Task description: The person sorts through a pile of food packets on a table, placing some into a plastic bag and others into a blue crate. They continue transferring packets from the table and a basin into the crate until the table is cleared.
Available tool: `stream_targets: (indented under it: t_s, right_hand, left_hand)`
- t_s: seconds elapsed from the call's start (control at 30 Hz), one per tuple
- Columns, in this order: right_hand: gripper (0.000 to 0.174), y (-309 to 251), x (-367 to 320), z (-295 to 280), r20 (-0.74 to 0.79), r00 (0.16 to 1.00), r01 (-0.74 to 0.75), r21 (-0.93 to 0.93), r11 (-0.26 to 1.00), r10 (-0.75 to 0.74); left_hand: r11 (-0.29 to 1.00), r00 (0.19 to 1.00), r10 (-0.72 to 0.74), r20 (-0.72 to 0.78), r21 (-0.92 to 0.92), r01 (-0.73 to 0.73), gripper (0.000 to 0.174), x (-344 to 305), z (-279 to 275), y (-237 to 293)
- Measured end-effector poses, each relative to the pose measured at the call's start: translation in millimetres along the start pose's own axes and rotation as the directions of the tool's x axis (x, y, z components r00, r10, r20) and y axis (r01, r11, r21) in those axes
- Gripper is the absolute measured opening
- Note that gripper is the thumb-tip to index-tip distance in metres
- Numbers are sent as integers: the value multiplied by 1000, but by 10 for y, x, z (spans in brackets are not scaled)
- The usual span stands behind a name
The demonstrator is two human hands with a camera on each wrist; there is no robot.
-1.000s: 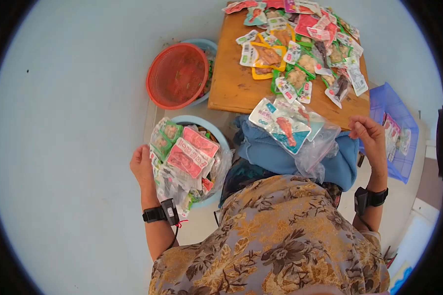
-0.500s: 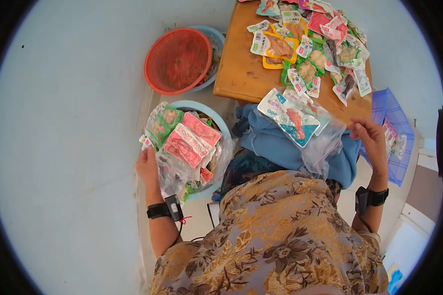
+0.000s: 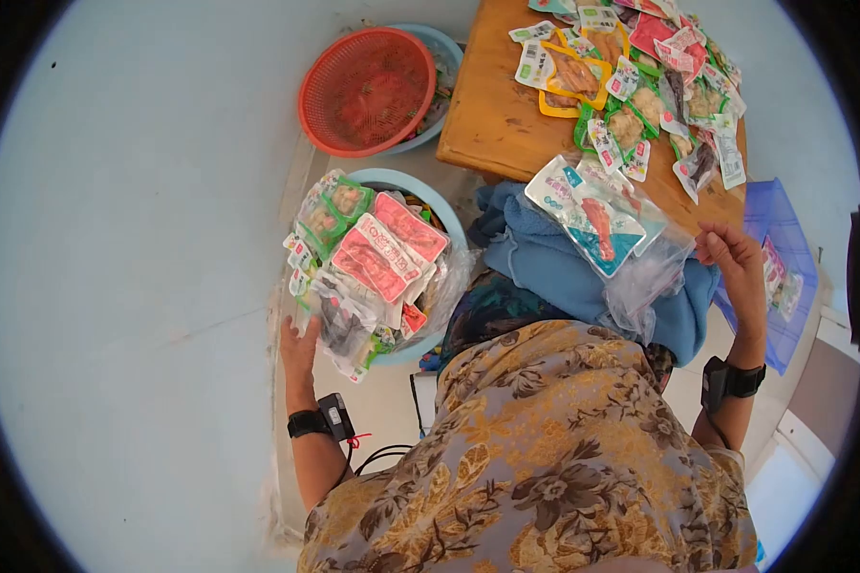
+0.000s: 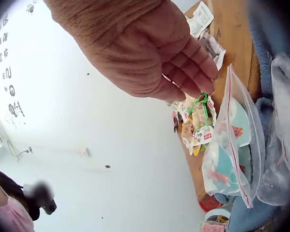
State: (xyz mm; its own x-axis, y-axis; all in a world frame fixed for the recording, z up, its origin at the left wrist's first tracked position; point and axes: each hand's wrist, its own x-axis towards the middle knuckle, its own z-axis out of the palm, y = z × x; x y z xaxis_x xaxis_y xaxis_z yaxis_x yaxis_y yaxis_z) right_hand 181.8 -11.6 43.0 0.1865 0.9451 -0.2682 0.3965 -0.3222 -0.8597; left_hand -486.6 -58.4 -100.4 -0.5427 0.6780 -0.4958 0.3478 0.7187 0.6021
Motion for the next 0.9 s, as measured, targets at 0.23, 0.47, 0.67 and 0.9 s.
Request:
stream_targets:
  t_s: [0.23,0.47,0.67,0.9]
  right_hand:
    - [27,23,10,6,6,1000,6,-2,1000,-6]
    - [27,177,35,-61,33,999,-6,-3,1000,6]
    - [25,164,95,-53,34,999,-39,-22,999,40]
    - [26,211,123,-20,41,998,-43,-16,999,44]
  left_hand:
    - [904,920,-342,189,-201,378,111,-51,18,-187]
    - [790,839,-415,352,-317,524,90,-32,31,-344]
    - [757,818,-545,186,-310,575,60,-5,28,-418]
    - [580,829,-294,476,-600,550,53,9,29,-508]
